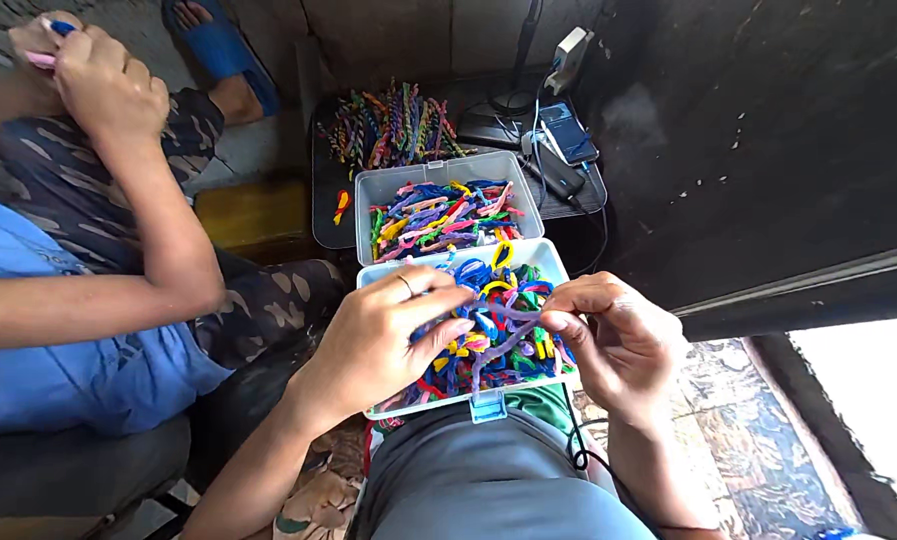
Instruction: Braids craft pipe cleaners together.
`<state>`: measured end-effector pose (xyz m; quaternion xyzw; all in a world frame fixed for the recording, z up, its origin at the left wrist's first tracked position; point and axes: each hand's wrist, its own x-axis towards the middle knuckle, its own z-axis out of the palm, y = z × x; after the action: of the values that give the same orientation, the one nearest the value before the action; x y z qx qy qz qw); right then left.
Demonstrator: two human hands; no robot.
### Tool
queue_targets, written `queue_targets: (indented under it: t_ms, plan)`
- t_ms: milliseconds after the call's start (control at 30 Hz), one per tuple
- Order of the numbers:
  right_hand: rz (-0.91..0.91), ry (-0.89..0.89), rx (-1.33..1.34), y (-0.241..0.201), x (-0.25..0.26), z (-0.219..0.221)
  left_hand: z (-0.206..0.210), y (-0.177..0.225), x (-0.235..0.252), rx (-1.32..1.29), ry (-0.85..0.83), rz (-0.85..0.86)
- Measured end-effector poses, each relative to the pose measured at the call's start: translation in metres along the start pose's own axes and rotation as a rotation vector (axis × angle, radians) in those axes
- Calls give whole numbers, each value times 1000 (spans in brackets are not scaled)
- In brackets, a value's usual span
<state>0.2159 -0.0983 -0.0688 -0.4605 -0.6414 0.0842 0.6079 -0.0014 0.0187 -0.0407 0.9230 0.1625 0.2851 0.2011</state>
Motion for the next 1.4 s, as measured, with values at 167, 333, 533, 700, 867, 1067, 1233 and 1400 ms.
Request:
queue_targets:
  t_ms: [167,333,533,700,867,1067,1233,1400]
  plan:
    - [31,-7,83,-2,0,8,9,18,17,-90,67,129]
    - [61,31,168,-2,0,9,18,26,18,-140,116,108]
    - [56,81,177,-4,-2,15,25,35,13,-179,128,16]
    - [42,64,177,-6,-2,14,23,36,11,-286,140,-19]
    - [14,52,188,-7,-1,13,20,40,11,-241,180,-8]
    - [8,20,235,-7,-1,11,15,39,13,-272,129,6]
    - [15,-82,414,-3,2,5,6,29,15,-653,-48,4]
    - [-47,-128,440,-3,2,2,2,25,22,-895,-200,-1]
